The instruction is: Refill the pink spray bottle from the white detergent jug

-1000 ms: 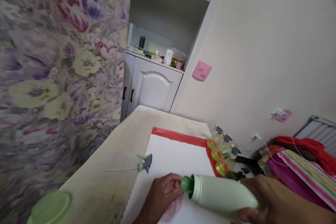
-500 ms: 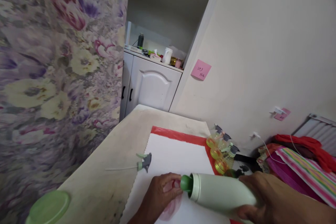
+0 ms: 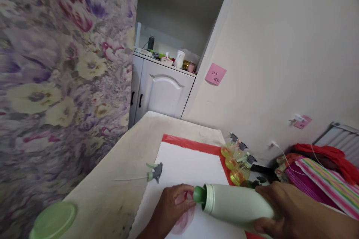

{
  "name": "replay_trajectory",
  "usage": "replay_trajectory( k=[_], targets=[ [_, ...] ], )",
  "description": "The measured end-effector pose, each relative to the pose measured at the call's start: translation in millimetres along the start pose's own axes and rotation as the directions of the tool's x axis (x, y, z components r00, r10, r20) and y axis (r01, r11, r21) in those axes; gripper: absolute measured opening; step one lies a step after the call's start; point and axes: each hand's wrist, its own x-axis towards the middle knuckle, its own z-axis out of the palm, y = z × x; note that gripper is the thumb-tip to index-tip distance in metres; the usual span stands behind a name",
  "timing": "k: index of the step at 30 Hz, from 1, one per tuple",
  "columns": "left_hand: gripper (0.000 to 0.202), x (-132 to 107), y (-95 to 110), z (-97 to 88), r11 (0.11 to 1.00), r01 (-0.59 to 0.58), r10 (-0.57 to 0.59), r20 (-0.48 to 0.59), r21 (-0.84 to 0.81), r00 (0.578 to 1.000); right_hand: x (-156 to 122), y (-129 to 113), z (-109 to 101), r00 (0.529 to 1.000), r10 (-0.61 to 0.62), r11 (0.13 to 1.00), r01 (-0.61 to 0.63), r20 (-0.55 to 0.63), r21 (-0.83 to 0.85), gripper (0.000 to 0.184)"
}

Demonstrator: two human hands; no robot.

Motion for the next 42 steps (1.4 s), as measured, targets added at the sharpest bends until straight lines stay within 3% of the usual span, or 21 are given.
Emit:
replay_trajectory(
  k=[7,23,42],
  targets=[
    [0.022,-2,3,0.6,1.0,0.012,-0.012,0.0,0.02,1.0,0,9,4,0.999,-0.025,1.0,0.025,-0.037,-0.014,0.032],
    [0.018,-2,1,1.0,1.0,-0.006,0.006,0.0,0.008,1.0,0,-10,-7,0.999,-0.035,0.999,0.035,0.008,-0.018,0.02],
    [0.014,-1,1,0.2,0.999,-0.01,0.009,0.008,0.041,1.0,-2,-2,-4,1.0,-0.03,0.998,0.03,-0.001,-0.059,0.03]
  ],
)
